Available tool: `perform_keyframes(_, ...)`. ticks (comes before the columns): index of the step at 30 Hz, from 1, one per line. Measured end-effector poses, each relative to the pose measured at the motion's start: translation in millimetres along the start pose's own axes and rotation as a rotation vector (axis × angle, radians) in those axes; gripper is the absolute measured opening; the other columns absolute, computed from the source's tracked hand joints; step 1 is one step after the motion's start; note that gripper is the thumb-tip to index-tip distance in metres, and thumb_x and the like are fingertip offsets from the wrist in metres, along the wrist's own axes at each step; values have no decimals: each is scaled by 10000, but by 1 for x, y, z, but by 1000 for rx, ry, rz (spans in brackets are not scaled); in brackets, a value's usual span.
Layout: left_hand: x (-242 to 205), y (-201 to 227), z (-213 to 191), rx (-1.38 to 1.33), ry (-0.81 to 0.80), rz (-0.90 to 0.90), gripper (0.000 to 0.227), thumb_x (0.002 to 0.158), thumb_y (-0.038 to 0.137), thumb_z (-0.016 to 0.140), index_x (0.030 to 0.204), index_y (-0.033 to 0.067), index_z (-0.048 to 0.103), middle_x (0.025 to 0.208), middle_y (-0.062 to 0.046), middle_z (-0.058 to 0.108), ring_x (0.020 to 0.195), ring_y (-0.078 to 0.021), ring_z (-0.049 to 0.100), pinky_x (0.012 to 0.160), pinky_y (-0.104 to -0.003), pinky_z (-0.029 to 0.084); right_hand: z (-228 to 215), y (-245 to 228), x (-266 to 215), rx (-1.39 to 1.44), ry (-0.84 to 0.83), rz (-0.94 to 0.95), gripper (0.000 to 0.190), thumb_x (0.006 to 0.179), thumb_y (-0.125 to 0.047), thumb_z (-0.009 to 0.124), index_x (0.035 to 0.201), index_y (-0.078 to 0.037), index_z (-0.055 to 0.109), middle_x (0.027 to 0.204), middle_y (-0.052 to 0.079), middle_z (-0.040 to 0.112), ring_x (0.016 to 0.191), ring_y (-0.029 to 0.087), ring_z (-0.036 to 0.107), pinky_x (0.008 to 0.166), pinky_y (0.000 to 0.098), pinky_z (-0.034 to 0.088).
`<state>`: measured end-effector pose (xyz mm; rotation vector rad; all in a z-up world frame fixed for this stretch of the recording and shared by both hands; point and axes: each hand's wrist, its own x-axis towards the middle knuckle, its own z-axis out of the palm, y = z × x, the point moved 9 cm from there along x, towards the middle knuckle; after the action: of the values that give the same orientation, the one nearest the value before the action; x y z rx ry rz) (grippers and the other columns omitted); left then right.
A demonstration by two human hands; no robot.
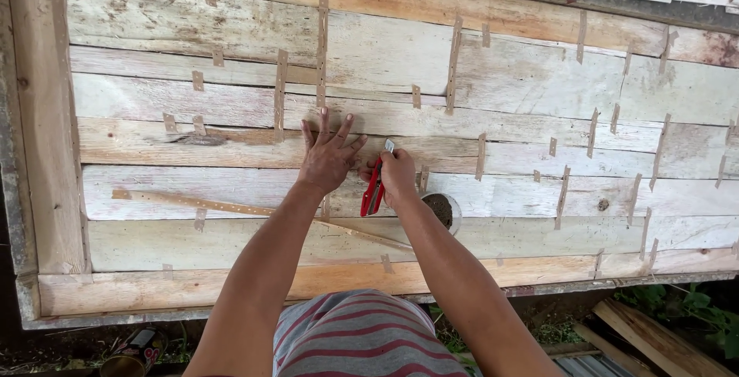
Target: Applying small strips of adhesive tape to a wooden panel using a utility knife for cutting and a wooden guide for measuring.
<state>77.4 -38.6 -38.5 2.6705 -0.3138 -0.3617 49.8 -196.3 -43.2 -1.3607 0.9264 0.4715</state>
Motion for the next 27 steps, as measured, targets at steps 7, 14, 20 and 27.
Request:
perform_keyframes(7,0,-1,0,3,45,-20,495,964,506,590,1449,540,493,1729,159,156,1595,-385,-53,1230,-735,-25,8,-10,6,-46,19,29,383,1000,-181,504,1300,56,471,916,292,715,720,376,770,629,489,672)
perform_keyframes(14,-1,4,-10,-3,5,-39,475,1000,448,558,1463,523,485,1728,152,152,1592,-389,-49,1228,-739,-29,4,-1,12,-244,53,-92,365,1072,-265,477,1290,25,517,946,186,621,764,296,700,562,428,631)
perform_keyframes(20,3,3,-4,2,-126,-114,508,992,420,580,1472,534,459,1731,177,75,1587,-371,-102,1234,-714,-68,21,-25,-25,-54,123,-45,346,1064,-289,530,1250,1,548,1031,195,613,925,305,679,753,470,601)
perform_keyframes(27,7,4,-7,11,-201,-168,504,1005,416,566,1479,536,446,1727,191,74,1589,-352,-96,1241,-706,-56,13,14,5,375,25,10,209,1107,-251,469,1214,-74,499,1010,173,696,865,274,749,752,427,680)
